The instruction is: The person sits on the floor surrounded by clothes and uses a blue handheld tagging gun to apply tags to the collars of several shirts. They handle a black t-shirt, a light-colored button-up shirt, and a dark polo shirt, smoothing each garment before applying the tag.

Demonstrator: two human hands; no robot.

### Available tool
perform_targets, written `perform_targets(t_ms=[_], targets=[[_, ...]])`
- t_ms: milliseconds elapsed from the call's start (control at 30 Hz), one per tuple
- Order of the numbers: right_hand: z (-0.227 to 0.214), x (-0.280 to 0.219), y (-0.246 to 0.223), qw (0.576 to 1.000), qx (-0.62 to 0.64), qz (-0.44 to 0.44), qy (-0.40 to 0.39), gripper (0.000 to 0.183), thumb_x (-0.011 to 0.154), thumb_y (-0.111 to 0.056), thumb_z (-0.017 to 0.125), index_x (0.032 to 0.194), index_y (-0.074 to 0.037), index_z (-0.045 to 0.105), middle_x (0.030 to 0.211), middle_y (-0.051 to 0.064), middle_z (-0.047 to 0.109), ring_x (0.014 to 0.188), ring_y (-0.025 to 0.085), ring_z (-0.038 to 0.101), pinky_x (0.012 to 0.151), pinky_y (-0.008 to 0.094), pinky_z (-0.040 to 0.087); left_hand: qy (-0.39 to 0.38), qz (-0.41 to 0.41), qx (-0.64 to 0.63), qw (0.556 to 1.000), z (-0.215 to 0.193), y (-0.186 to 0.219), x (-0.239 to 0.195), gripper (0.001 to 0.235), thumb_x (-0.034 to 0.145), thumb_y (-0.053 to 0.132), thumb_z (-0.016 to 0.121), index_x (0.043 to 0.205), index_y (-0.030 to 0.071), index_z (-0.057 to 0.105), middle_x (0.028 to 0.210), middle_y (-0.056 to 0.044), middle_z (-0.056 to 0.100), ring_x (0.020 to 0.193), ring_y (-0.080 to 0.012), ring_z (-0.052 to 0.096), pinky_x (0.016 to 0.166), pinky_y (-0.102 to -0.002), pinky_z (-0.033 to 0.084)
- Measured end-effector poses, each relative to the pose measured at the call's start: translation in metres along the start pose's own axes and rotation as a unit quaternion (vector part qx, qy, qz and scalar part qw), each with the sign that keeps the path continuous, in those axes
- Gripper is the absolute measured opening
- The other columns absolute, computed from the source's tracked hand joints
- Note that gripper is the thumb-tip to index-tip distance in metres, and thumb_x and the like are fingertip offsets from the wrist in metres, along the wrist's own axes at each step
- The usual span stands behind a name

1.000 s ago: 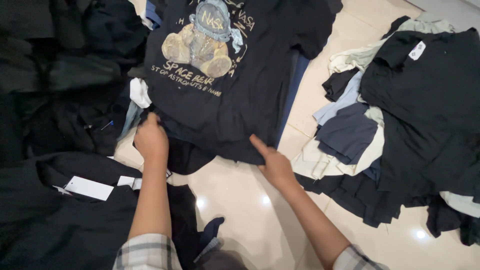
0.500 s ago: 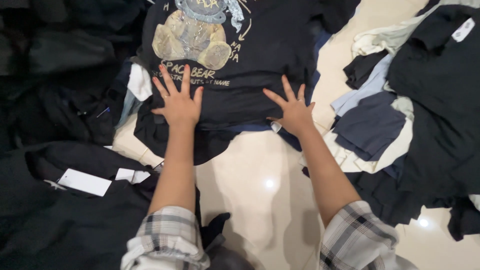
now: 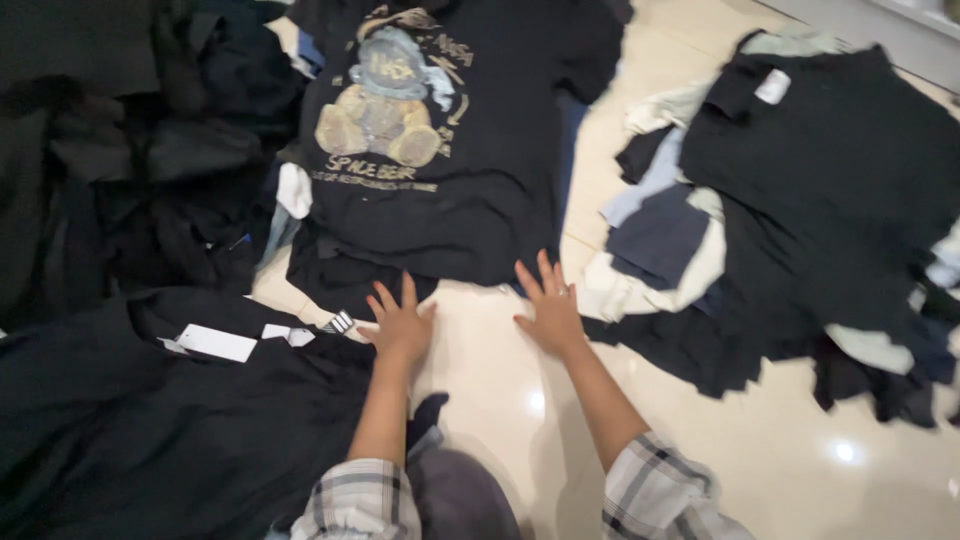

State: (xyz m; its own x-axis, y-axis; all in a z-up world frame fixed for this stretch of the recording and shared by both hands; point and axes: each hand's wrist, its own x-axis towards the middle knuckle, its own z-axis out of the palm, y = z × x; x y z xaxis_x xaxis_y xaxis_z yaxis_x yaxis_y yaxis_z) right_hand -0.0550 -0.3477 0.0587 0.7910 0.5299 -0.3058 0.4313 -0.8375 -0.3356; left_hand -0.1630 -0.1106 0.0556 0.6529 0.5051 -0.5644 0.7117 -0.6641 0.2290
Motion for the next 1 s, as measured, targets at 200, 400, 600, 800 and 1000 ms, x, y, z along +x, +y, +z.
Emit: perform_targets(t_ms=[200,400,600,800,1000], targets=[[0.060,-0.177,0.030,0.995,-0.080,-0.035,-0.038,0.061,0.102,-0.033,0.045,0.159,-0.040,0.028,0.171,0.006,0.007,0.154,0.041,0.009,0.119,0.063,0.019,-0.097,0.144,0.147,0.974,0.027,0.061,-0.125,0.071,0.103,0.057,0.045,0.163,0.025,0.025,0.170,-0.025,0.002,0.158,-0.0392,-0.001,0.116,-0.073,-0.001],[0.073,-0.296,0.117,0.994,0.057,0.079,-0.049,0.071,0.096,-0.039,0.062,0.159,-0.046,0.030,0.172,0.007,-0.001,0.151,0.052,-0.005,0.114,0.076,0.008,-0.093,0.275,0.185,0.939,0.070,0.123,-0.189,0.070,0.101,0.053,0.051,0.161,0.025,0.031,0.169,-0.027,0.006,0.158,-0.0409,0.003,0.118,-0.072,0.000],[-0.015,-0.309,0.178,0.938,0.100,0.278,0.178,0.077,0.089,-0.020,0.069,0.157,-0.036,0.038,0.173,0.009,-0.003,0.153,0.050,-0.008,0.113,0.078,0.004,-0.074,0.328,0.189,0.923,0.110,0.183,-0.227,0.069,0.099,0.047,0.057,0.160,0.024,0.034,0.170,-0.024,0.009,0.157,-0.0427,0.005,0.118,-0.073,0.002],[-0.010,-0.287,0.206,0.914,0.131,0.352,0.152,0.091,0.082,-0.025,0.077,0.160,-0.037,0.031,0.172,0.011,-0.010,0.151,0.052,-0.013,0.111,0.080,0.005,-0.057,0.358,0.181,0.914,0.119,0.252,-0.243,0.068,0.100,0.035,0.059,0.161,0.022,0.032,0.171,-0.022,0.007,0.157,-0.0426,0.006,0.119,-0.071,0.006],[-0.040,-0.288,0.196,0.902,0.244,0.315,0.167,0.090,0.085,-0.016,0.076,0.161,-0.032,0.030,0.170,0.014,-0.015,0.148,0.053,-0.021,0.111,0.076,-0.007,0.077,0.442,0.160,0.879,0.160,0.342,-0.189,0.083,0.097,0.029,0.067,0.165,0.028,0.019,0.171,-0.020,0.006,0.156,-0.0442,0.006,0.117,-0.073,0.011]])
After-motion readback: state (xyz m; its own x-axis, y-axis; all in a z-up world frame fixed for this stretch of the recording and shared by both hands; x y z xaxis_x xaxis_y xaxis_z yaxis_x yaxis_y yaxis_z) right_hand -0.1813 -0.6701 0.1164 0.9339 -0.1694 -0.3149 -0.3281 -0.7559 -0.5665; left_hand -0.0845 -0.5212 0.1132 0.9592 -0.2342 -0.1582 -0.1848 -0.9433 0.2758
